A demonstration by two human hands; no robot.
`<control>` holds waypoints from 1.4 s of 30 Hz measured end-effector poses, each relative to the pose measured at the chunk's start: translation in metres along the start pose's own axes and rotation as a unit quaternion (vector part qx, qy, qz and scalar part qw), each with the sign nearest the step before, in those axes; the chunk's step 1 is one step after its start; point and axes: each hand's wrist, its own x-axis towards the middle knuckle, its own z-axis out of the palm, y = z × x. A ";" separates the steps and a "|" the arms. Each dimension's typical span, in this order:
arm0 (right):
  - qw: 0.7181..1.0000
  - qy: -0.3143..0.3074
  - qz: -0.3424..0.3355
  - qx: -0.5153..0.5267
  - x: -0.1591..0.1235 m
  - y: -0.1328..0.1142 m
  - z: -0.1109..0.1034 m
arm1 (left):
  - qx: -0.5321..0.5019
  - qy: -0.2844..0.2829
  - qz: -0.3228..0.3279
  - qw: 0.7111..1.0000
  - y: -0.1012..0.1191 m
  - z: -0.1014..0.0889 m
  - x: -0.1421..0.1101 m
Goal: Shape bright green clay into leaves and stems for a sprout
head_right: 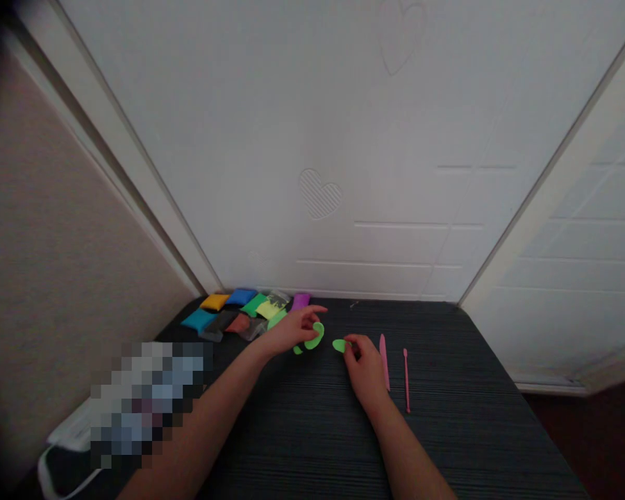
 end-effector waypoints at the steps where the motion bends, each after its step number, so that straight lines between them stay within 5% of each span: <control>1: 1.000 -0.002 -0.002 -0.005 -0.001 0.000 0.001 | -0.012 -0.011 -0.008 1.000 0.000 0.000 -0.006; 10: 0.997 -0.047 -0.052 -0.009 -0.012 -0.010 0.010 | -0.079 -0.047 -0.058 0.994 -0.018 0.001 -0.065; 33: 0.973 -0.210 -0.096 -0.013 -0.018 -0.031 0.012 | -0.164 0.077 -0.098 0.979 -0.045 0.018 -0.069; 42: 0.971 -0.202 -0.109 -0.061 -0.016 -0.031 0.008 | -0.149 0.102 -0.078 0.981 -0.047 0.021 -0.071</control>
